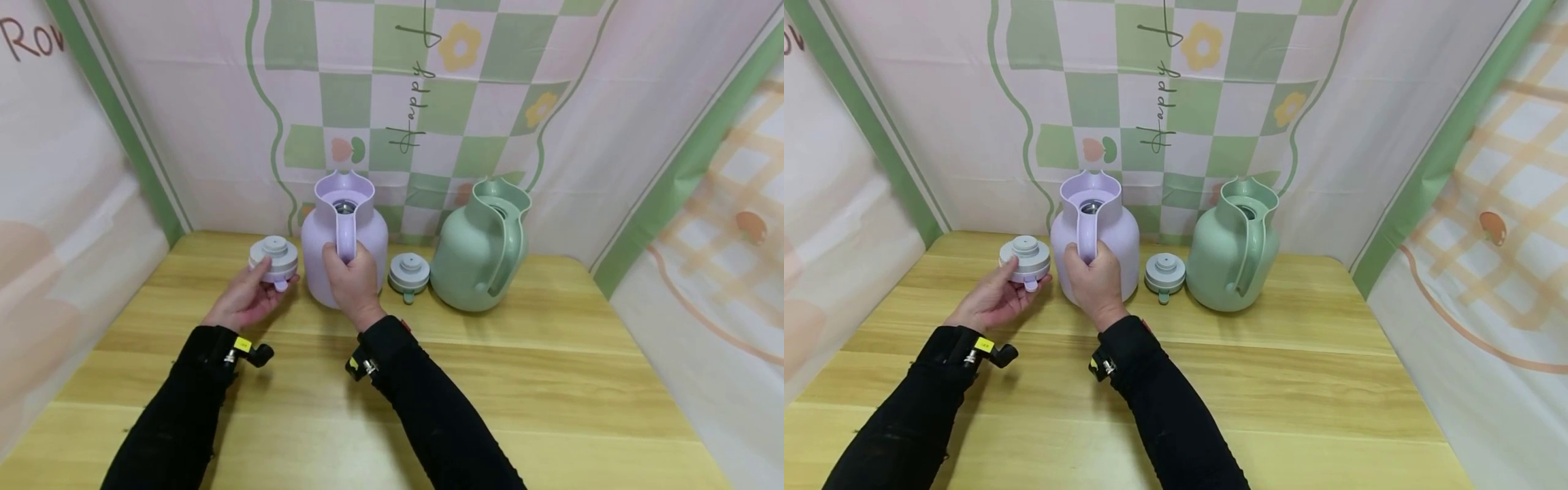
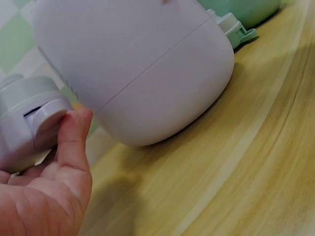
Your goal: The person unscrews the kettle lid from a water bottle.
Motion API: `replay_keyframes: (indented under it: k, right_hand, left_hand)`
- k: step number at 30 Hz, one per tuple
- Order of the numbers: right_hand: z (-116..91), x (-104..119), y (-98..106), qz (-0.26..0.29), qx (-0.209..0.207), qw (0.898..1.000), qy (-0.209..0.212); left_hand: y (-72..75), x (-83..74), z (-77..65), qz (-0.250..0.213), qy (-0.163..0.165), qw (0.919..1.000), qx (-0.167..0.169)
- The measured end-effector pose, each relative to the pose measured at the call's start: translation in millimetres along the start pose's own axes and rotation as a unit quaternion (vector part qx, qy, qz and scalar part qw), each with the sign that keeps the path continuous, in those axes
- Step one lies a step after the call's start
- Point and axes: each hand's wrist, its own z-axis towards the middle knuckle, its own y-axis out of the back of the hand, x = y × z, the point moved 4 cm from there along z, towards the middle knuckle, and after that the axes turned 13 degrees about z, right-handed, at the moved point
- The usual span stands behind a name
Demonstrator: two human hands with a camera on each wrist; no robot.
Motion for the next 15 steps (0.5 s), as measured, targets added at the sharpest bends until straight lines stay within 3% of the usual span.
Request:
replay_keyframes:
  k: [7,15]
  right_hand:
    - [2.4,-0.6,0.1,0.001,-0.001,1.0,0.002]
    - [4.3,-2.6,-0.6,-0.001,-0.007,1.0,0.001]
  left_hand:
    - [-0.4,2.9,4.8,0.076,-0.018,0.9969,0.003]
    - [0.9,5.1,9.3,0.141,0.018,0.9887,-0.046]
